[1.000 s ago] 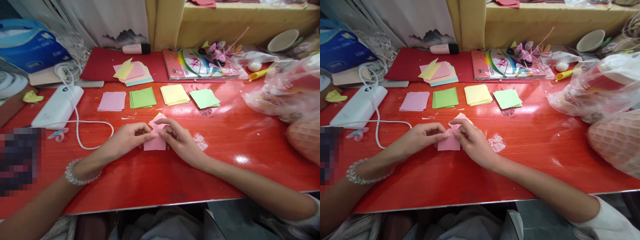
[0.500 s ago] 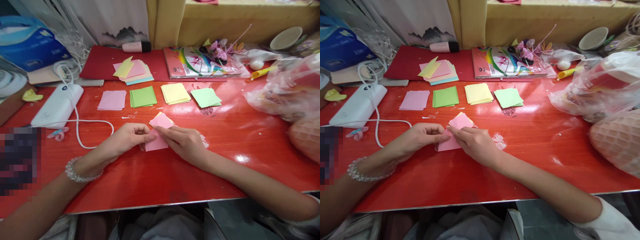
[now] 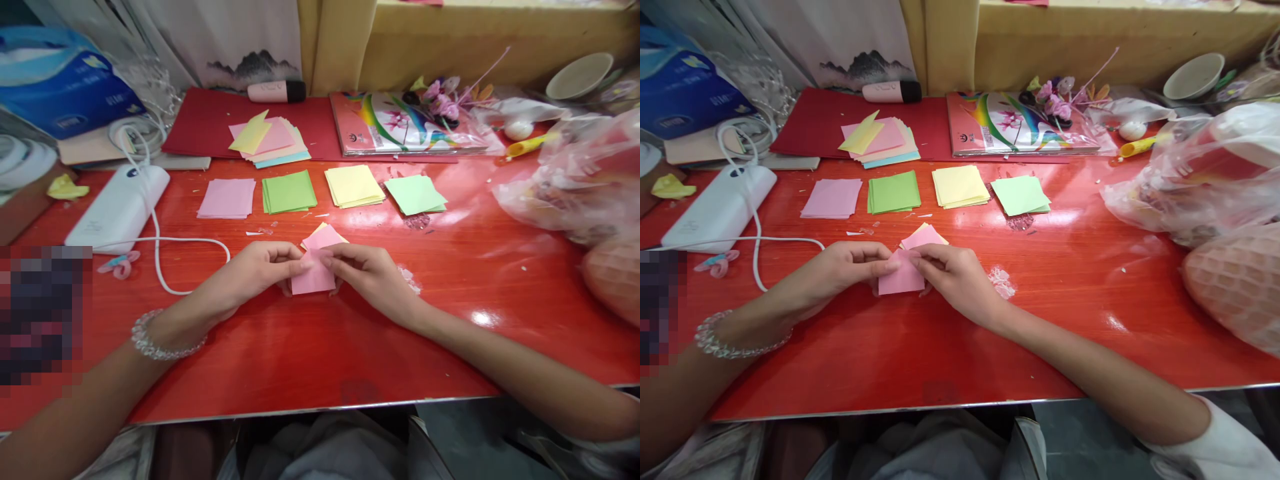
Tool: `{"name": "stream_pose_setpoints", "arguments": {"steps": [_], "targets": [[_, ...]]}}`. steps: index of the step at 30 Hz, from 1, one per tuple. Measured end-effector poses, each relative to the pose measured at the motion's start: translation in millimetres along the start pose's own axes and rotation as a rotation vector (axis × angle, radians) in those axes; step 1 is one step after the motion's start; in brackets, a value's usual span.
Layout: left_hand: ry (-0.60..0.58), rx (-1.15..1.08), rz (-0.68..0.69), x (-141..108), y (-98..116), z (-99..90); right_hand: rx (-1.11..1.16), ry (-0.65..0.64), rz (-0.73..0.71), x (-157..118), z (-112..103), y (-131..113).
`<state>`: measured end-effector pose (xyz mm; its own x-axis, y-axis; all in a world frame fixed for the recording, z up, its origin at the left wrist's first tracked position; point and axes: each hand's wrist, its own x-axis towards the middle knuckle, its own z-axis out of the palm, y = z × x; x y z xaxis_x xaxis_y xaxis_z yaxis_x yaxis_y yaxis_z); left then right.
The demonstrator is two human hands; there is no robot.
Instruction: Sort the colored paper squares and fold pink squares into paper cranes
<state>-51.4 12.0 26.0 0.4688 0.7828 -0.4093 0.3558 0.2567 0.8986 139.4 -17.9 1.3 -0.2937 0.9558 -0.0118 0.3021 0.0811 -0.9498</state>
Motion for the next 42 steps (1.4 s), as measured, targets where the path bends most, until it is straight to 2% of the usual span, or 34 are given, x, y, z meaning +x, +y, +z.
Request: {"name": "stream_pose_setpoints", "arguments": {"steps": [4,10,31,42], "targets": [[0.027,-0.004,0.004,0.9,-1.8,0.7,0.172,-0.066,0.059,1.7,-0.8,2.2],[-0.001,0.024,0.001,1.1,-4.9,1.1,0.182,-0.068,0.044,1.9,-0.5,1.2],[-0.049,0.151,-0.007,-0.7,-5.1,2.3,-0.051,-0.036,-0.010,0.4,-0.2,-0.4],[-0.062,0.269,0.040,-2.3,-5.9,7.3,-0.140,-0.019,-0.112,-2.7,3.9,1.5]]}}
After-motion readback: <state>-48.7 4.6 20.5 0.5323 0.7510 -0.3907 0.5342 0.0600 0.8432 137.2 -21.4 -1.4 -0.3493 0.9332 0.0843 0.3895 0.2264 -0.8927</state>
